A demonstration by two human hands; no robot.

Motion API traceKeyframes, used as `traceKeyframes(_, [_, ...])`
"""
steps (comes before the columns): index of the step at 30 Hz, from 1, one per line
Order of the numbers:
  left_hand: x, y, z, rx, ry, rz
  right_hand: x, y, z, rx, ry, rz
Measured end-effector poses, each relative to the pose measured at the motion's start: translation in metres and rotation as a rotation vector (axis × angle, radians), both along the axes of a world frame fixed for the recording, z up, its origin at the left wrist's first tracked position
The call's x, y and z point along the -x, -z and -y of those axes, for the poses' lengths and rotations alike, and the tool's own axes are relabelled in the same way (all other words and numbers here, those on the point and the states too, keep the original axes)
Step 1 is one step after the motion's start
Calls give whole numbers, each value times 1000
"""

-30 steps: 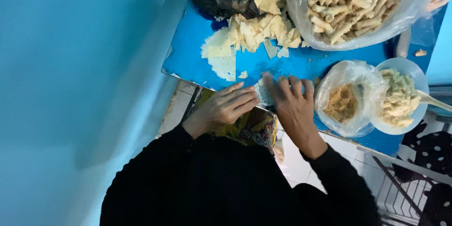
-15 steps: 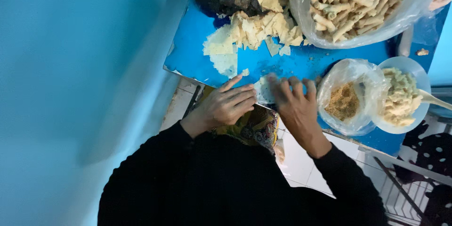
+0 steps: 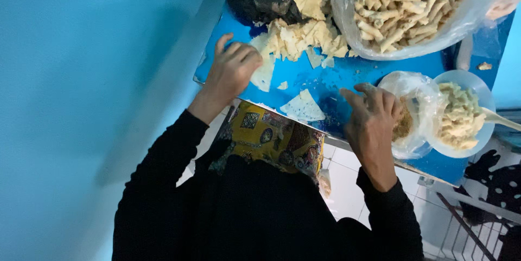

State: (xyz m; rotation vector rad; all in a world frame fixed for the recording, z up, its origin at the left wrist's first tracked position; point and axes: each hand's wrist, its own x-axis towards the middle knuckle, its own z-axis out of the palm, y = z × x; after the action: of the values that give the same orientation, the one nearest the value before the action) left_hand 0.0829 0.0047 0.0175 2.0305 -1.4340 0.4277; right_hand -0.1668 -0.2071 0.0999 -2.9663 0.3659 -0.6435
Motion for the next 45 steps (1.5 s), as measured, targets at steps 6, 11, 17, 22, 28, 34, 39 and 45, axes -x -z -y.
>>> traceKeyframes(6, [-11,-15,0,34,41,-166,-7,-15,-6,-202,-61,32])
traceKeyframes(11, [-20,-23,0,11,69,-332,-26,-24,-13,-436,-120,97])
traceKeyframes(17, [-28,-28,4,125,60,-343,-42,-25,-16,-566,-166,90])
traceKeyframes(22, [-9,-39,5,279,115,-630,-59,-17,-17,-891,-233,125])
traceKeyframes(28, [42,-30,31,256,311,-1185,-66,4,-14,-1422,-257,73])
traceKeyframes(34, [67,-7,38,142,284,-1366,-49,20,-5,-1449,-175,24])
traceKeyframes(39, [79,-5,36,83,306,-1411,-40,19,-5,-1258,-188,-17])
traceKeyframes(45, [81,-21,34,-14,333,-1347,-32,17,-10,-1405,-143,-95])
